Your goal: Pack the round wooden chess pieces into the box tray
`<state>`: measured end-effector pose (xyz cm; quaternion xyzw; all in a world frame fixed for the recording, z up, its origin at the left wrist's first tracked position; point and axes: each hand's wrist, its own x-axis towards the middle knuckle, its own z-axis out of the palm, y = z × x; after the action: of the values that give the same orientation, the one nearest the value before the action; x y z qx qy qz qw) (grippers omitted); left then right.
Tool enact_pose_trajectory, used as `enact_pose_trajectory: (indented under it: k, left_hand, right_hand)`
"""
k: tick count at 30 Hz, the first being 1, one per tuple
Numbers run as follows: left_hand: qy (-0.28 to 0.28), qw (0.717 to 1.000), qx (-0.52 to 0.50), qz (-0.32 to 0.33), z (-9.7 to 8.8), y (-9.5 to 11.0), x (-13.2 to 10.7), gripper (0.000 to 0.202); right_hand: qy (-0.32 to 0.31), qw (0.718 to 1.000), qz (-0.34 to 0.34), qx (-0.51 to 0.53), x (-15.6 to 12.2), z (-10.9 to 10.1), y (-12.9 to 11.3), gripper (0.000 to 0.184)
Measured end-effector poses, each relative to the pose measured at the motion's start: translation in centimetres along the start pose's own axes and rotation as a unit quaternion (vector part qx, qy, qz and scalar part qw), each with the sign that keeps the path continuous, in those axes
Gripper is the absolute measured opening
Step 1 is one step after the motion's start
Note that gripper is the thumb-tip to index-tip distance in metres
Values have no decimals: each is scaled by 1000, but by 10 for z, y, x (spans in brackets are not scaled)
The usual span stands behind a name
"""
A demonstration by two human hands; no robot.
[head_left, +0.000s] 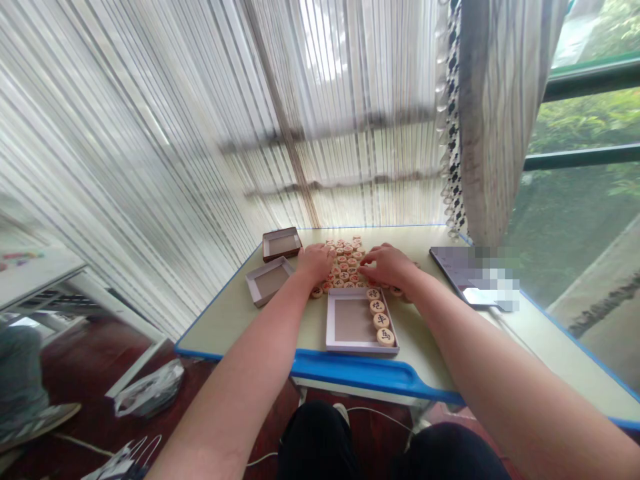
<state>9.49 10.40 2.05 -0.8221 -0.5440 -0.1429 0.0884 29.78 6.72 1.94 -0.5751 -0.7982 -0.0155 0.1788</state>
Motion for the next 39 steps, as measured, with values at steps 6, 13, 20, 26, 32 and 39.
enact_pose_trajectory:
  k: [6,13,20,26,32,39]
  left_hand:
    - [-22,998,1,55,-1,5,-2,43]
    - [9,1000,16,-21,0,3,2,34]
    - [-2,999,0,-49,4,2,6,32]
    - [13,999,2,-32,2,6,2,34]
    - [-12,999,17,-34,-3,6,2,38]
    - [-3,998,27,-50,-4,4,0,40]
  right_hand:
    - [-30,999,28,3,1,1,-3,26]
    - [-20,997,59,-37,-1,-4,-6,35]
    - [82,991,100,-10,-2,-7,-13,33]
    - [215,960,164,72,6,-6,-8,38]
    - [42,993,97,50,54,-3,-4,29]
    - [-116,985,121,-46,117,3,-13,23]
